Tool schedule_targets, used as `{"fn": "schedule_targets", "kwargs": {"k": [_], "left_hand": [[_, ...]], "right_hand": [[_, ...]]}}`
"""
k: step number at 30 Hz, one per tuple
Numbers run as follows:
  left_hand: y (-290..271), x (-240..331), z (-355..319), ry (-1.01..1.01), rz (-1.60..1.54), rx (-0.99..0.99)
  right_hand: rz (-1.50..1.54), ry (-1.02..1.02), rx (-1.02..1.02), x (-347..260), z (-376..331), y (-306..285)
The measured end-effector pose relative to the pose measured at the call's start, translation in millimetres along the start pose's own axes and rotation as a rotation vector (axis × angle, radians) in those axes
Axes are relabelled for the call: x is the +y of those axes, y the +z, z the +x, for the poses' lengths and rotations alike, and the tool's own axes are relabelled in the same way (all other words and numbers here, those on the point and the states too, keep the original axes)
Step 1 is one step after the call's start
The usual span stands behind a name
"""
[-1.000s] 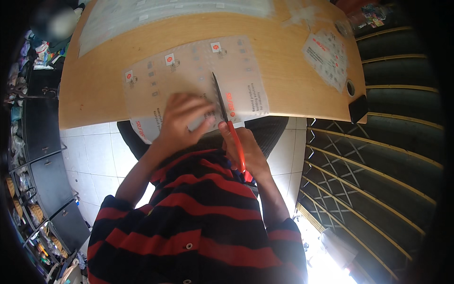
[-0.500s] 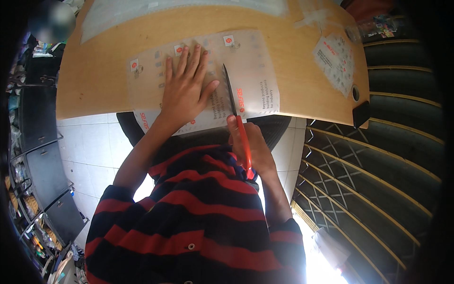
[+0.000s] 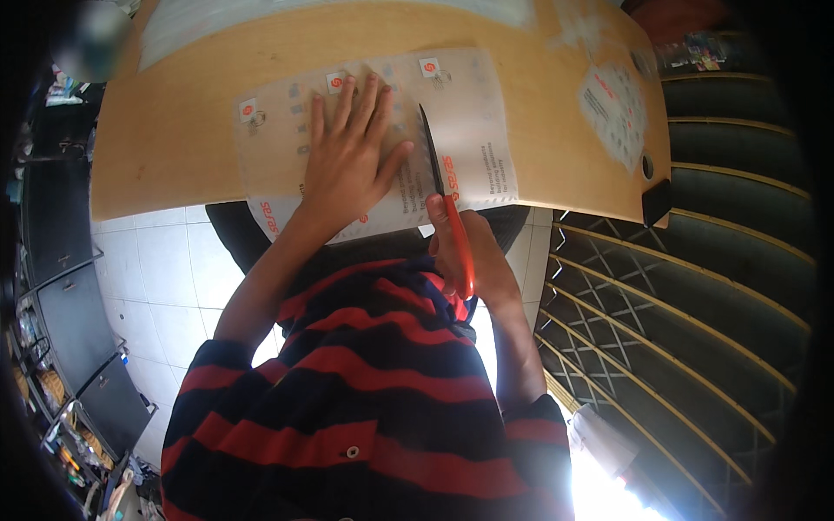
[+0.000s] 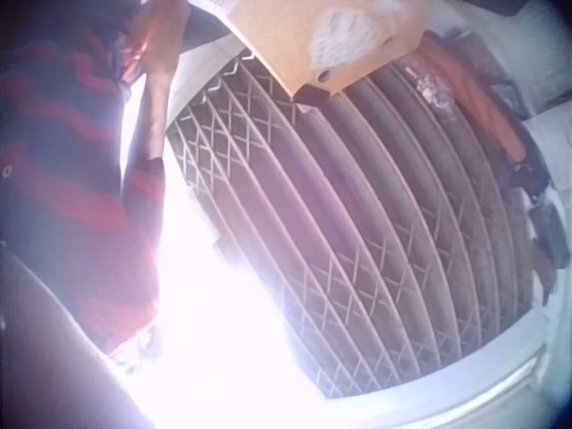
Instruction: The person uses red-handled scissors to cut a large sheet of translucent paper with printed text and logos into smaller rectangular pieces. They hold the paper steady with their left hand while cutting with their right hand, repeatedly trimming the edges and separating sections on a wooden table.
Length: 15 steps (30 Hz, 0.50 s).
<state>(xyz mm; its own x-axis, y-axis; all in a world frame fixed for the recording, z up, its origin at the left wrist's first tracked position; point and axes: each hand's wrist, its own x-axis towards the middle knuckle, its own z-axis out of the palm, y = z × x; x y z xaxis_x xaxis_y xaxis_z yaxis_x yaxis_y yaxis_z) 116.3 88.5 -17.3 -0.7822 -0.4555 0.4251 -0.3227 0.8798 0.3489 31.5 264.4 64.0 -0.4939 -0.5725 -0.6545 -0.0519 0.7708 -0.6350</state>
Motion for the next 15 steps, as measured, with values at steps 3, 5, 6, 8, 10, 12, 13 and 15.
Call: {"fn": "schedule_targets", "kwargs": {"k": [3, 5, 6, 8, 10, 12, 13, 15], "left_hand": [[1.7, -1.0, 0.1, 0.006, -0.006, 0.015], [1.4, -1.9, 0.1, 0.005, -0.002, 0.019], [0.4, -1.4, 0.1, 0.004, -0.002, 0.017], [0.1, -1.6, 0.2, 0.001, -0.003, 0.018], [1.8, -1.2, 0.1, 0.001, -0.014, 0.022], [1.1, -0.8, 0.4, -0.007, -0.027, 0.029], [0.7, -0.7, 0.1, -0.012, -0.031, 0.033], [0.8, -0.3, -0.3, -0.015, -0.034, 0.035]], "right_hand": [[0.001, 0.055, -0.03, -4.7, -1.2, -5.8], [0.008, 0.103, -0.048, -7.6, -0.6, -7.7], [0.01, 0.085, -0.056, -8.1, -0.9, -8.1], [0.014, 0.048, -0.076, -9.4, -1.0, -8.6], [-0.013, 0.07, -0.037, -15.1, 1.8, -8.1], [-0.03, 0.075, -0.018, -20.5, 3.7, -8.6], [-0.034, 0.07, -0.017, -22.9, 3.8, -8.9], [-0.04, 0.083, -0.028, -23.8, 4.4, -9.8]]}}
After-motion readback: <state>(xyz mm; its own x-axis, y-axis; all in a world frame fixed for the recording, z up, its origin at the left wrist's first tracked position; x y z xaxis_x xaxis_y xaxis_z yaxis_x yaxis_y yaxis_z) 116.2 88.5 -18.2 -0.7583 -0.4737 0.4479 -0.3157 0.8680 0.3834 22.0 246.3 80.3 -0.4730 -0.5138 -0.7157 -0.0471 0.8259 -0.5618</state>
